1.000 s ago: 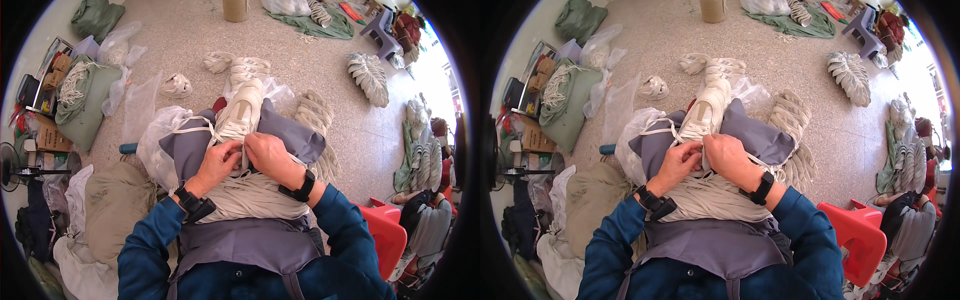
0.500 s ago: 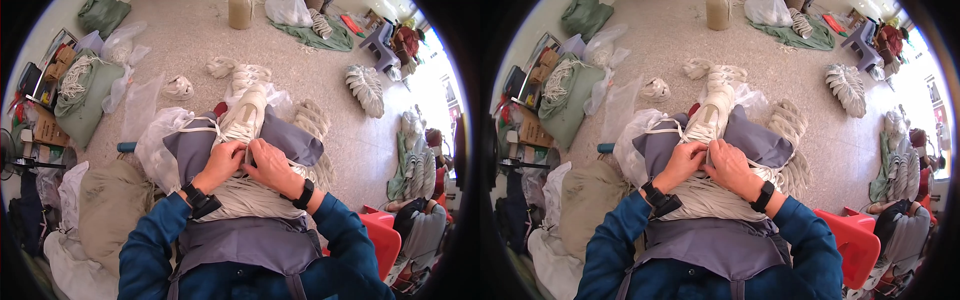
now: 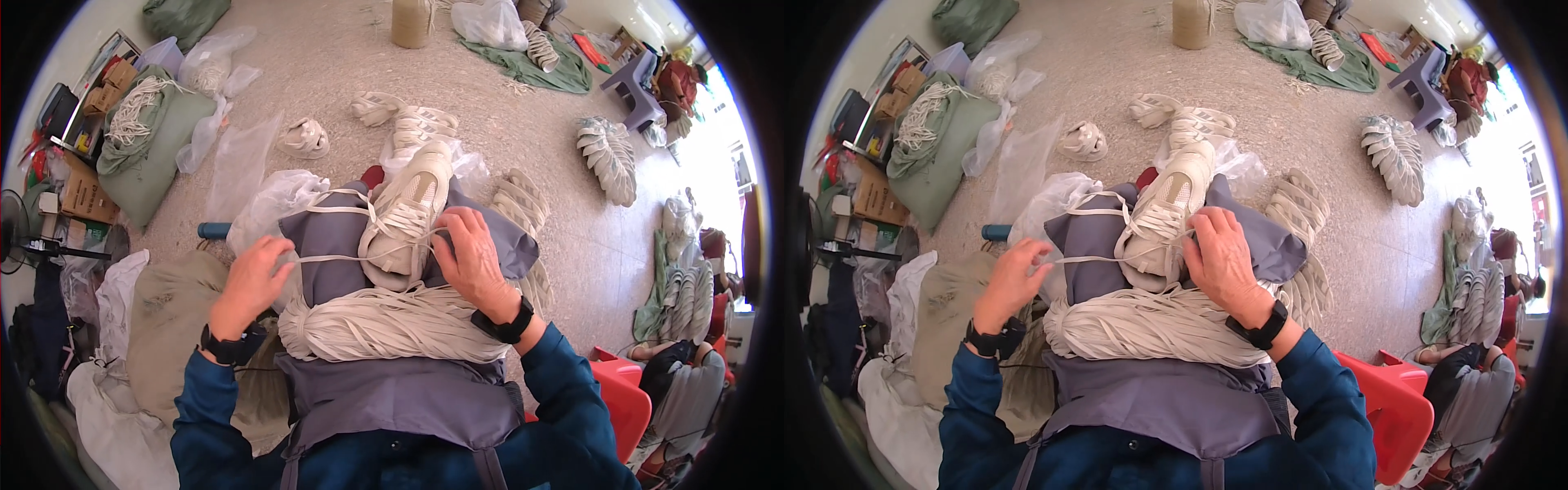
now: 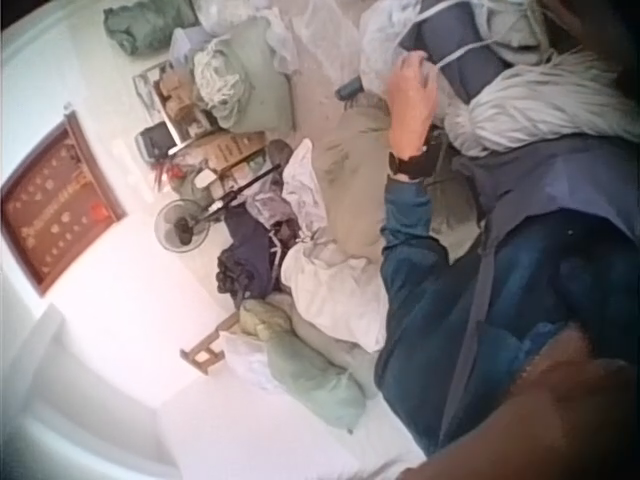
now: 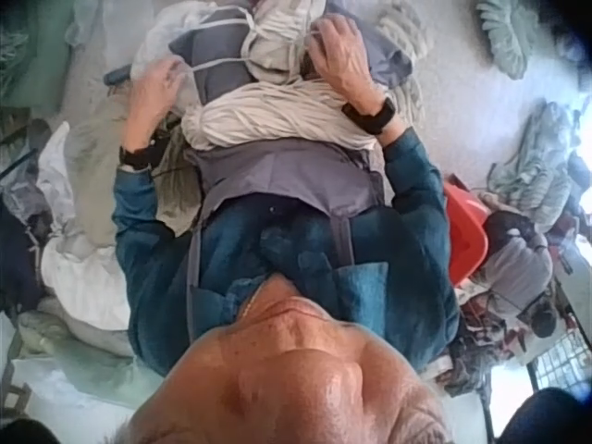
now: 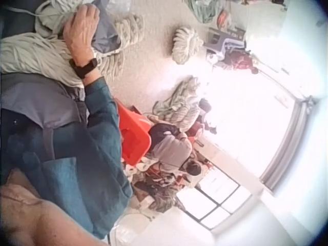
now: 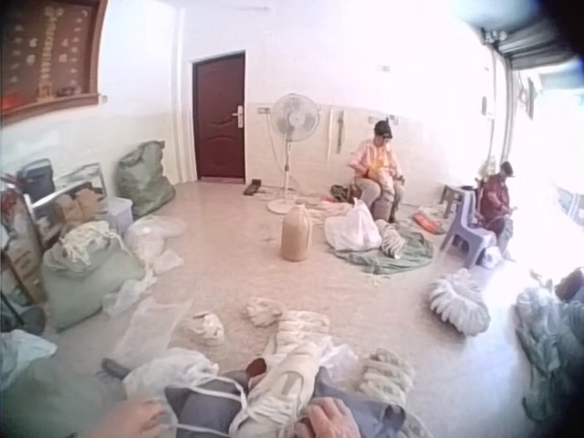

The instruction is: Lacing a white athletic shoe in a factory setting.

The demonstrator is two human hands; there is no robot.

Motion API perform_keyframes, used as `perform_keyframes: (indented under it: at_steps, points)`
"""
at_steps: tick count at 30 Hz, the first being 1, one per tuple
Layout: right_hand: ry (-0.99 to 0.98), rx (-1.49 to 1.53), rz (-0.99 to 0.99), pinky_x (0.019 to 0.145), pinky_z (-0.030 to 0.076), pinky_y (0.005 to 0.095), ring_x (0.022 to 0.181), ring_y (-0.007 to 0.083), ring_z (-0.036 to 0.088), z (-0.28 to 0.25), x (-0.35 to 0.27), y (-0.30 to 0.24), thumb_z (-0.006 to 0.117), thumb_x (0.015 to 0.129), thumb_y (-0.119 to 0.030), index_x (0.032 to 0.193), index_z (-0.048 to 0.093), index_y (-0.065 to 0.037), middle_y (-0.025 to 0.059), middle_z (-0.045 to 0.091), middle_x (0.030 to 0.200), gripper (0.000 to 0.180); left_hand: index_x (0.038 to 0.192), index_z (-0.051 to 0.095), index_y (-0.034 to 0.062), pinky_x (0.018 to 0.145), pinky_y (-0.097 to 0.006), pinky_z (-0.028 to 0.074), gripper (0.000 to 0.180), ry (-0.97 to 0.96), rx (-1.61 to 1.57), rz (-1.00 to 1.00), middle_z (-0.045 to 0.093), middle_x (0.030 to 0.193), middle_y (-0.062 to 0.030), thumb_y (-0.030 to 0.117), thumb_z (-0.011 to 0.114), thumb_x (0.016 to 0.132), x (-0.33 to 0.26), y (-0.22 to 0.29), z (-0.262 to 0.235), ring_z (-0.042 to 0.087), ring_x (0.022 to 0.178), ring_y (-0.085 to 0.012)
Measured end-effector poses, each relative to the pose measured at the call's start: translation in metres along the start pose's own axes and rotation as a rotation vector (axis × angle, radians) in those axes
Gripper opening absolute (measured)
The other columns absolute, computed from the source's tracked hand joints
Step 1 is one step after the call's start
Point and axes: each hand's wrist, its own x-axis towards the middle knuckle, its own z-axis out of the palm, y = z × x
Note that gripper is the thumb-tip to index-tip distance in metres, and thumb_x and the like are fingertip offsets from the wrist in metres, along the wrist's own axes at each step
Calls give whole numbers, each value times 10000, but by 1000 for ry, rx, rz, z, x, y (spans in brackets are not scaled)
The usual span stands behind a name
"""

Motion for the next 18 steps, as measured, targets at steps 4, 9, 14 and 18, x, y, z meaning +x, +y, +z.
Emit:
perform_keyframes:
  at_steps: [4, 9, 14, 18]
  points:
    - [-9, -180, -139, 934, 453, 450, 1075, 389, 556, 9, 1, 15, 683, 851, -54, 1008, 637, -29, 154, 619, 1107, 165, 1051, 667, 30, 807, -408, 514, 215, 115, -92, 195, 640, 1025, -133, 76, 729, 850, 15, 32, 24, 640, 943, -339]
    - [-287, 225, 14, 762, 498, 433, 871, 356, 636, -2, 3, 10, 725, 834, -72, 848, 653, -12, 147, 655, 885, 95, 989, 674, 44, 797, -393, 489, 215, 154, -91, 447, 624, 968, -102, 82, 774, 802, 42, 65, 51, 609, 915, -314]
    - [-342, 181, -13, 661, 471, 443, 730, 351, 612, 11, -15, -12, 779, 811, -158, 766, 607, -26, 128, 607, 761, 222, 870, 665, 71, 875, -411, 426, 194, 119, 122, 635, 579, 903, -67, 156, 791, 750, 64, 77, 83, 568, 900, -271]
    - [-275, -66, -30, 710, 443, 433, 758, 329, 595, 14, -12, -16, 795, 783, -191, 743, 582, -56, 109, 582, 767, 255, 765, 615, 87, 890, -420, 419, 145, 161, 283, 715, 555, 844, -66, 140, 748, 740, 76, 75, 104, 563, 889, -265]
